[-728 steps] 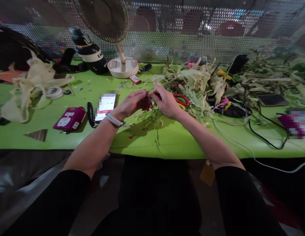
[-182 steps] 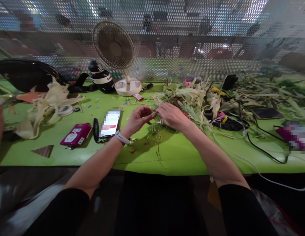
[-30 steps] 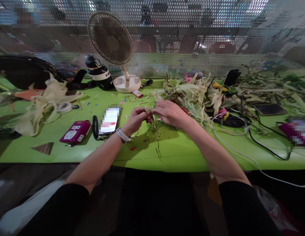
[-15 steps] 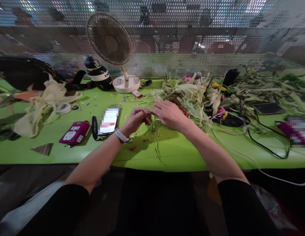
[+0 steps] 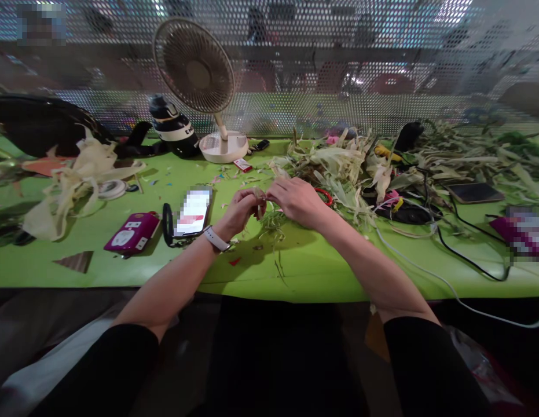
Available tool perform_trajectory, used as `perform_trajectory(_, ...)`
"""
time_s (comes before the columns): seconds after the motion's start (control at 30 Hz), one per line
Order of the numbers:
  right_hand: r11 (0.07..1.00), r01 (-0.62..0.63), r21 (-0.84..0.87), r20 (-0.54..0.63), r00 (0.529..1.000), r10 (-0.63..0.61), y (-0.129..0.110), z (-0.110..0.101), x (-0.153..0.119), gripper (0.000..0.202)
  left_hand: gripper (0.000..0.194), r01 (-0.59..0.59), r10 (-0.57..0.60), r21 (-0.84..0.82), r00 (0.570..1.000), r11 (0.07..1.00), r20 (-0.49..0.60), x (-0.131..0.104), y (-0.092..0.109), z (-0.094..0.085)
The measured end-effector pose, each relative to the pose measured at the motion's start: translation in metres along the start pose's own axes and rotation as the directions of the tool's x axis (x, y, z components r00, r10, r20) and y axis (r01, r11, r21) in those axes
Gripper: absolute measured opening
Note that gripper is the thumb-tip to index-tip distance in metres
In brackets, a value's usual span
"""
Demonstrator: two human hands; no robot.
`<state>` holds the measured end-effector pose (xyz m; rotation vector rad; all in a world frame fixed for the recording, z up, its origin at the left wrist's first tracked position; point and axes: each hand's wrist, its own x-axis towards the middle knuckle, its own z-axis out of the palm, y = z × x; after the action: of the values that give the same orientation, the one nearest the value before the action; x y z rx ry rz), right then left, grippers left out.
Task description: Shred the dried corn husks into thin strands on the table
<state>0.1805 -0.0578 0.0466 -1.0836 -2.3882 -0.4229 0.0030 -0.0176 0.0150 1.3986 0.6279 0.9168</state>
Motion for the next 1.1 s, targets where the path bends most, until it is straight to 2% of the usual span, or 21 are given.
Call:
perform_trajectory(0.13,0.995,-0.051,0.084,-0.028,0.998,0.054,0.004,-0.002,0.0,0.022,0.019,-0.041,0.042,-0.053,0.999,0.998,0.031,0.001,0.0,0.0)
perform_trajectory(0.27,0.987,-0.083,0.14,-0.067,0.993,0.093,0.011,-0.006,-0.001,0.02,0.031,-0.024,0.028,-0.034,0.99,0.999,0.136,0.0,0.005,-0.001)
perform_trajectory(0.47,0.993,-0.005,0.121,-0.049,0.999,0.011,0.017,-0.007,-0.004,0.022,0.041,-0.023,0.013,0.043,0.976,0.999,0.216,0.0,0.007,-0.006)
perform_trajectory(0.63,0.996,0.053,0.068,-0.019,0.998,-0.052,0.021,-0.005,-0.004,0.03,0.04,-0.014,-0.003,0.077,0.976,0.997,0.216,0.004,0.001,-0.009)
perform_trajectory(0.77,0.999,0.045,0.028,-0.026,0.999,-0.044,0.016,-0.007,-0.003,0.029,0.038,-0.039,0.018,0.086,0.972,0.996,0.235,0.005,-0.001,-0.01)
perform_trajectory(0.9,0.997,0.035,0.071,-0.011,0.999,-0.035,0.015,-0.004,-0.004,0.033,0.035,-0.074,0.05,0.098,0.973,0.992,0.227,0.005,-0.002,-0.009)
perform_trajectory(1.1,0.992,0.114,0.062,-0.023,0.993,-0.112,0.024,-0.001,-0.007,0.034,0.037,-0.075,0.052,0.093,0.971,0.993,0.235,0.005,-0.002,-0.008)
